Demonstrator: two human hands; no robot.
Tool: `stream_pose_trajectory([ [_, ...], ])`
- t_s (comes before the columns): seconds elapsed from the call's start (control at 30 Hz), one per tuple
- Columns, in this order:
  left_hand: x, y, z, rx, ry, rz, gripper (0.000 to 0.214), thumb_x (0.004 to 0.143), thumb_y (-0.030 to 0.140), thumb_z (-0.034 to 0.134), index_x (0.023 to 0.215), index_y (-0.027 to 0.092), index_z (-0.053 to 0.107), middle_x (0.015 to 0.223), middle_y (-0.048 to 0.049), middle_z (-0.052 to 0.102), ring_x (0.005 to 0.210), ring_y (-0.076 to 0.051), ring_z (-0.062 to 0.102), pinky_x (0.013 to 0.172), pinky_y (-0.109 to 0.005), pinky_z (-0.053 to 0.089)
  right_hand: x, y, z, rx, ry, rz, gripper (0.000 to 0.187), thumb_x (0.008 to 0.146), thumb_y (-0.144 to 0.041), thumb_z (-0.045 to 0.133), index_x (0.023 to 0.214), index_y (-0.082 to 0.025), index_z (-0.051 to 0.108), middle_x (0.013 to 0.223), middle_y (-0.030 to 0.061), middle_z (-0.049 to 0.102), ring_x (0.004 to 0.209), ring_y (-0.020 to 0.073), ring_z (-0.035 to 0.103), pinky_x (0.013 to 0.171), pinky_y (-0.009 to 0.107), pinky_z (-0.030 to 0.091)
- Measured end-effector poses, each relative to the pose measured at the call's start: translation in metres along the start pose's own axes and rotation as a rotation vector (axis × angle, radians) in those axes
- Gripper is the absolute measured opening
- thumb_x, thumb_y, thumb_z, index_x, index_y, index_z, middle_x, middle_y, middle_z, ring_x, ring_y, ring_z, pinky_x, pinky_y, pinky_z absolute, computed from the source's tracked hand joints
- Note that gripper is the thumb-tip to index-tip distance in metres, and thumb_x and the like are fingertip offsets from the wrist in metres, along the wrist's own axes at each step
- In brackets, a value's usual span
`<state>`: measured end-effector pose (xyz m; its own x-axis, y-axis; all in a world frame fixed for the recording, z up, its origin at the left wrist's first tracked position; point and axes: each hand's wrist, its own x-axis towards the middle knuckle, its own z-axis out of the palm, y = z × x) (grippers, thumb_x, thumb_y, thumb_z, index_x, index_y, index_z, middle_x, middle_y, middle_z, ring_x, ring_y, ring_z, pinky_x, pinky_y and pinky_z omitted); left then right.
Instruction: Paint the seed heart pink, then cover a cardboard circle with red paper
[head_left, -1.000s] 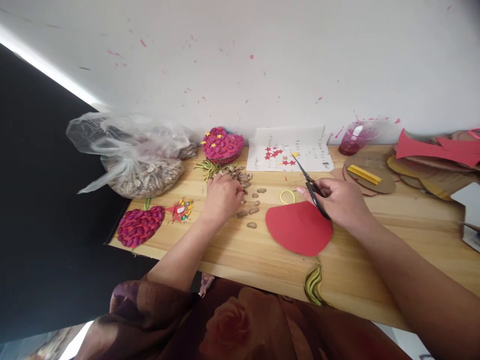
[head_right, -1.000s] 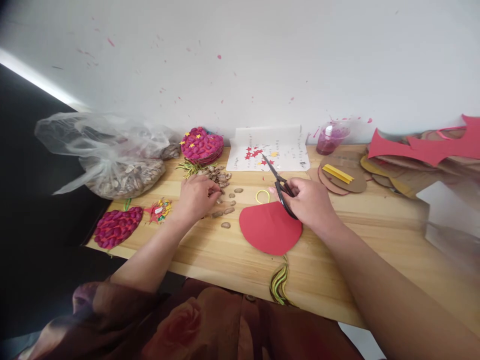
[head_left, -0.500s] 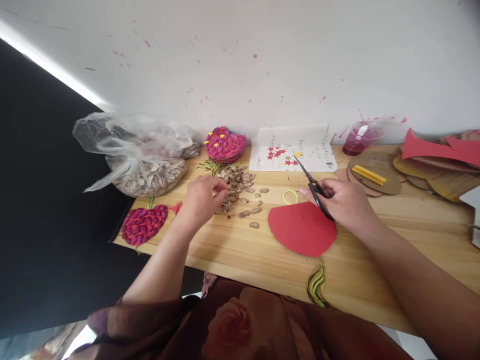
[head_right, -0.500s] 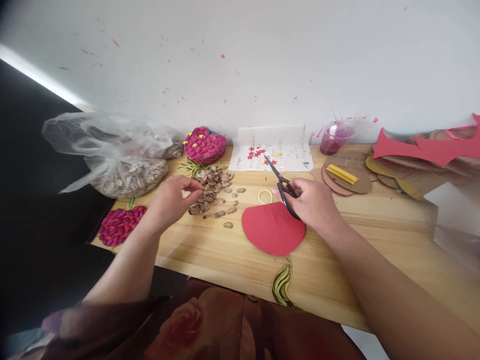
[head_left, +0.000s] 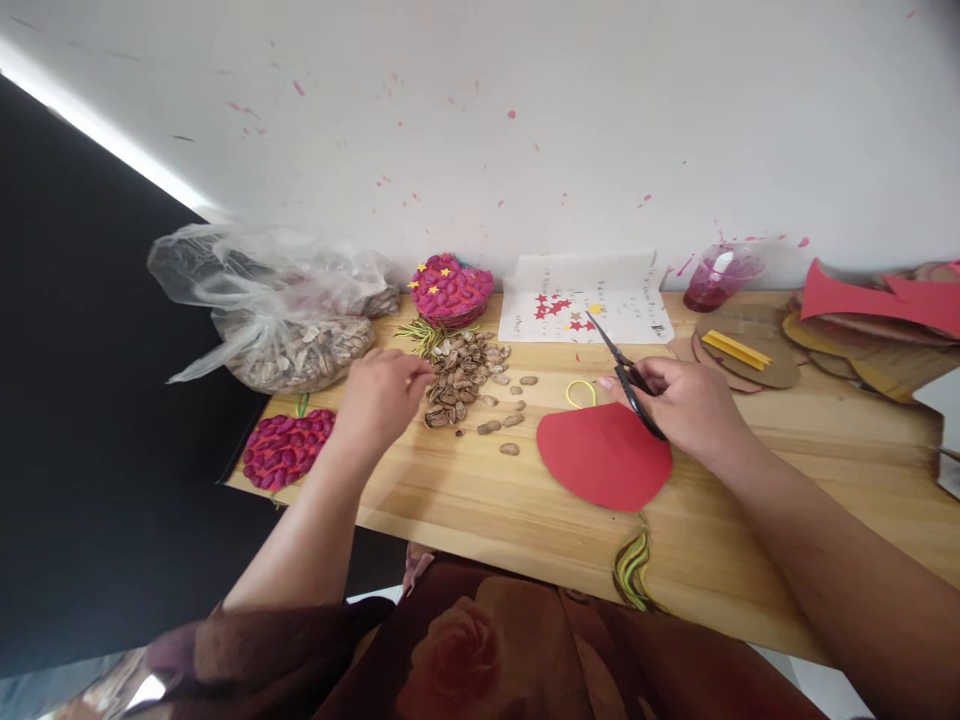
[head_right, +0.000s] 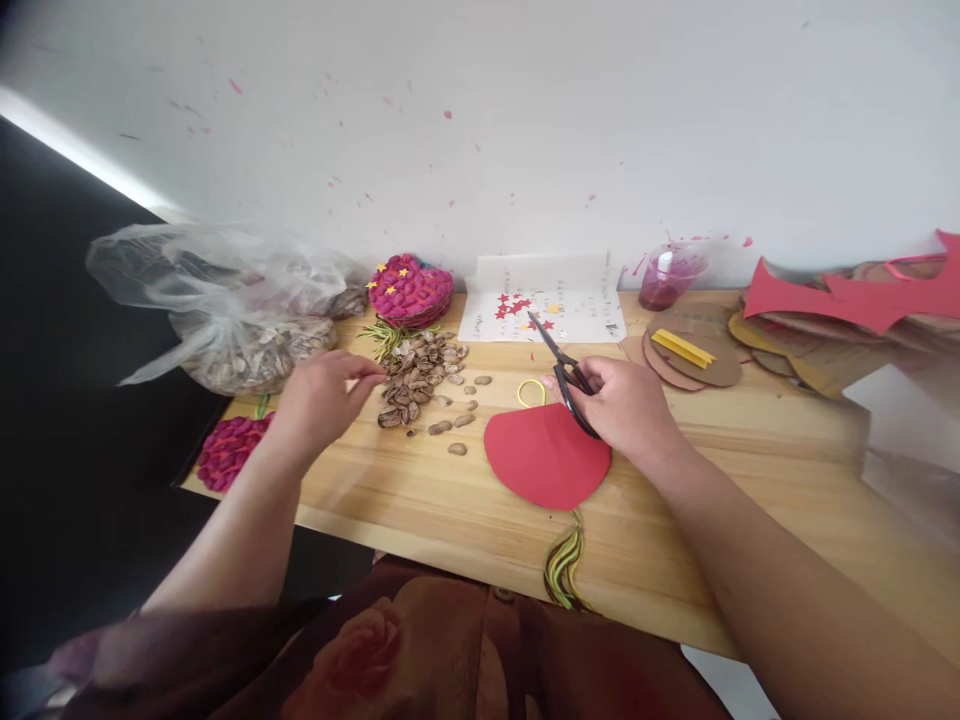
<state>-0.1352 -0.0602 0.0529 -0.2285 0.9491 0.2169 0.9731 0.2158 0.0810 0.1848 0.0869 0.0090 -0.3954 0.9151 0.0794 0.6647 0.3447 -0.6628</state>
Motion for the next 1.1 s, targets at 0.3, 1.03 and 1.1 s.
stream_pose_trajectory([
  [0.3, 0.055, 0.070, 0.033, -0.026, -0.072, 0.105, 0.012, 0.083, 0.024, 0.067, 0.085, 0.020, 0.078, 0.099, -0.0115, 0.074, 0.102, -0.033, 0.059, 0.088, -0.046, 0.041, 0.000, 0.001, 0.000, 0.019, 0.004, -0.002, 0.059, 0.073, -0.078, 0.065, 0.059, -0.022, 0.054, 0.052, -0.0028, 0.047, 0.051, 0.0122, 0.038, 0.050, 0.028, 0.029],
  [1.03, -0.013, -0.039, -0.016, 0.089, -0.129, -0.233, 0.010, 0.079, 0.028, 0.067, 0.073, 0.025, 0.075, 0.082, -0.0079, 0.075, 0.081, -0.030, 0.066, 0.080, -0.047, 0.044, 0.000, -0.001, 0.001, 0.022, 0.008, 0.005, 0.062, 0.071, -0.082, 0.063, 0.062, -0.021, 0.059, 0.052, -0.0009, 0.051, 0.050, 0.0129, 0.039, 0.049, 0.029, 0.029],
  [1.1, -0.019, -0.048, -0.013, 0.124, -0.161, -0.285, 0.011, 0.079, 0.031, 0.068, 0.073, 0.025, 0.074, 0.082, -0.0091, 0.076, 0.082, -0.033, 0.067, 0.082, -0.049, 0.043, 0.000, -0.002, 0.001, 0.023, 0.008, 0.009, 0.062, 0.071, -0.082, 0.063, 0.061, -0.021, 0.057, 0.052, -0.0015, 0.048, 0.050, 0.0128, 0.039, 0.049, 0.029, 0.029],
])
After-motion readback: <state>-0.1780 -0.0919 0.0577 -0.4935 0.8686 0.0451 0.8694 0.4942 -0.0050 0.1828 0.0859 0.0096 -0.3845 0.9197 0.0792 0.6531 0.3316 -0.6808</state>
